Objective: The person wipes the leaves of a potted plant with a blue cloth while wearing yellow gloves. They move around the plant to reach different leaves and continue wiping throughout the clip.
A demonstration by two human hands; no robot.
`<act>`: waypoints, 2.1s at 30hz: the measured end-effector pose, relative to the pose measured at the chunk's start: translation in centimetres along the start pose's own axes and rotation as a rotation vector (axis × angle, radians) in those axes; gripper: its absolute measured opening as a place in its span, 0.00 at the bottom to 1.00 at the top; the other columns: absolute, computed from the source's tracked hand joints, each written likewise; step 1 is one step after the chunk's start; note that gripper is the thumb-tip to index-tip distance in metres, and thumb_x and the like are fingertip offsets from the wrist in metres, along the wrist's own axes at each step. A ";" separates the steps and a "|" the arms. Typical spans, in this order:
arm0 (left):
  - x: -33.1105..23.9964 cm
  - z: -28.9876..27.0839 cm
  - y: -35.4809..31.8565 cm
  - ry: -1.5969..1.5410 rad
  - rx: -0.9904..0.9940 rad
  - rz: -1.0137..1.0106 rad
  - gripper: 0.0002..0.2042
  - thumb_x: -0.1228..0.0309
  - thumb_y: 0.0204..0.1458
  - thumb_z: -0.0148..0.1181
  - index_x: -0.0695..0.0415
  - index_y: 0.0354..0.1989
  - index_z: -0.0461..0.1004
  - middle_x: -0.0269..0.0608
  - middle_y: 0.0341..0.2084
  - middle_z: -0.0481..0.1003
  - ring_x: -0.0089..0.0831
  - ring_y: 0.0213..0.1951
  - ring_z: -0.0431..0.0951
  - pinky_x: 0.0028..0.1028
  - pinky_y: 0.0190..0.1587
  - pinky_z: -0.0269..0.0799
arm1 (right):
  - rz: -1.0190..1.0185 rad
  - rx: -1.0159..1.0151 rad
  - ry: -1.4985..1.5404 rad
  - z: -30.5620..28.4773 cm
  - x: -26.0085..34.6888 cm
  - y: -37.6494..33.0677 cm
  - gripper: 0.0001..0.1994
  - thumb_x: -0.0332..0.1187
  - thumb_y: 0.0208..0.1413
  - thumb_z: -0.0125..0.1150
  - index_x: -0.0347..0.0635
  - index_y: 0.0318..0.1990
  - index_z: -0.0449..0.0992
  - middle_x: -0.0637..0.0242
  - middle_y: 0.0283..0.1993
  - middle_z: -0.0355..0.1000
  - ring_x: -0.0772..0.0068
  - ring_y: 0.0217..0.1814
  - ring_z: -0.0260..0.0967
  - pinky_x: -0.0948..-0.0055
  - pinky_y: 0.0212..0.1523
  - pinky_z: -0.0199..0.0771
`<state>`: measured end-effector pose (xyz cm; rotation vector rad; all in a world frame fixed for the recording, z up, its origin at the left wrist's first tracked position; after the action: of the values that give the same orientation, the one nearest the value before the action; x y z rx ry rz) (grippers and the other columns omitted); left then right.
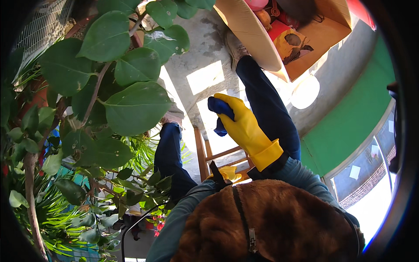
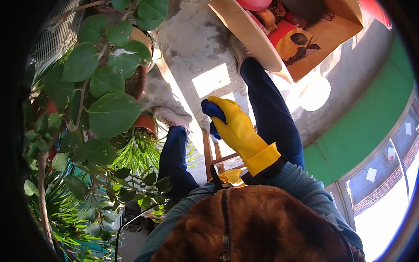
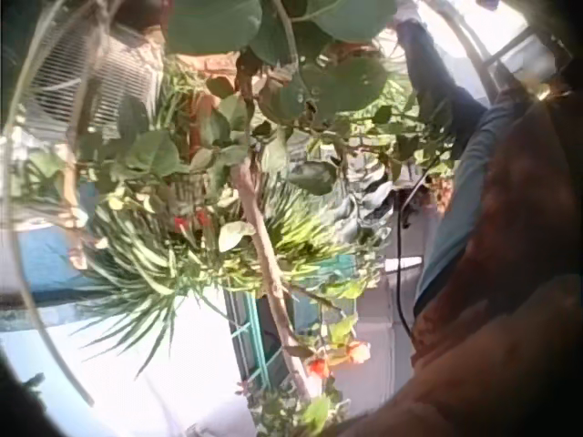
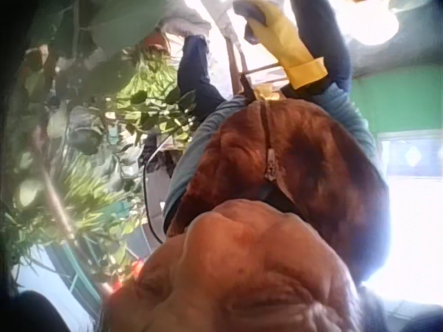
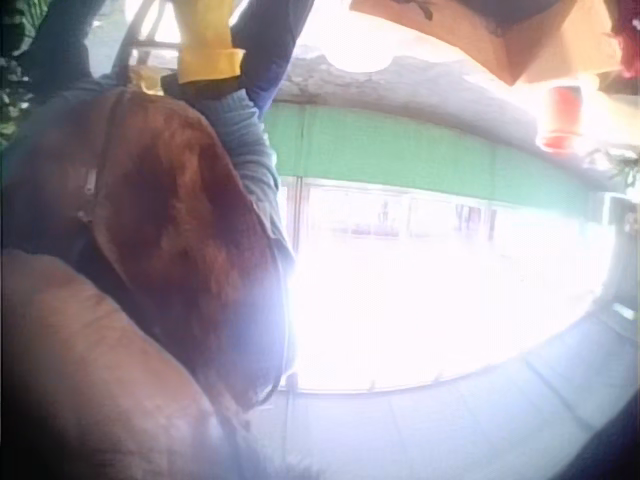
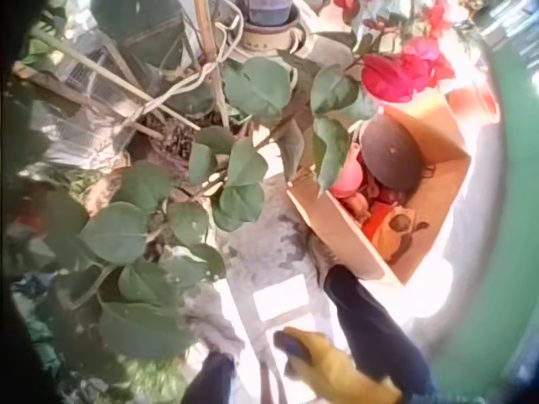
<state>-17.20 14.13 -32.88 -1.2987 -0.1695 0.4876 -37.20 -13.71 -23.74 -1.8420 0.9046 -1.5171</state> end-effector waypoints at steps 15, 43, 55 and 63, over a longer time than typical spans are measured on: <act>-0.4 2.7 -3.2 -0.094 0.071 -0.017 0.25 0.56 0.63 0.56 0.62 0.61 0.74 0.51 0.48 0.82 0.46 0.49 0.82 0.37 0.54 0.76 | 0.058 0.017 0.010 0.4 0.9 1.6 0.22 0.29 0.63 0.63 0.43 0.64 0.73 0.48 0.58 0.76 0.46 0.57 0.78 0.63 0.59 0.77; -13.8 -17.4 -10.4 0.318 -0.430 0.796 0.18 0.65 0.69 0.52 0.57 0.64 0.71 0.53 0.52 0.77 0.43 0.54 0.77 0.35 0.55 0.73 | -0.725 0.137 -0.383 3.4 13.4 6.2 0.18 0.42 0.57 0.60 0.42 0.50 0.79 0.45 0.48 0.79 0.37 0.51 0.75 0.48 0.52 0.74; -8.2 -11.2 -32.4 -0.158 -0.638 0.856 0.18 0.66 0.69 0.54 0.63 0.62 0.73 0.41 0.55 0.79 0.30 0.58 0.77 0.29 0.63 0.70 | -0.899 0.244 -0.610 0.4 8.8 -2.4 0.16 0.34 0.61 0.64 0.38 0.54 0.77 0.48 0.47 0.80 0.47 0.51 0.78 0.58 0.51 0.76; 4.3 -10.0 -34.7 -0.094 -1.137 0.358 0.25 0.56 0.63 0.61 0.56 0.65 0.74 0.50 0.62 0.76 0.45 0.64 0.75 0.37 0.66 0.69 | -0.922 0.304 -0.331 -0.5 9.1 -7.5 0.19 0.30 0.62 0.65 0.35 0.59 0.75 0.52 0.49 0.81 0.56 0.52 0.79 0.65 0.54 0.77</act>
<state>-0.78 0.80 -3.33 -2.4420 -0.3176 0.8058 -35.53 -16.52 -12.39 -2.2878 -0.3943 -1.6138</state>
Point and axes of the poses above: each hand's wrist, its own y-axis towards the middle knuckle, its own z-axis out of the palm, x = y × z, the point moved 8 cm from there along y, towards the middle knuckle
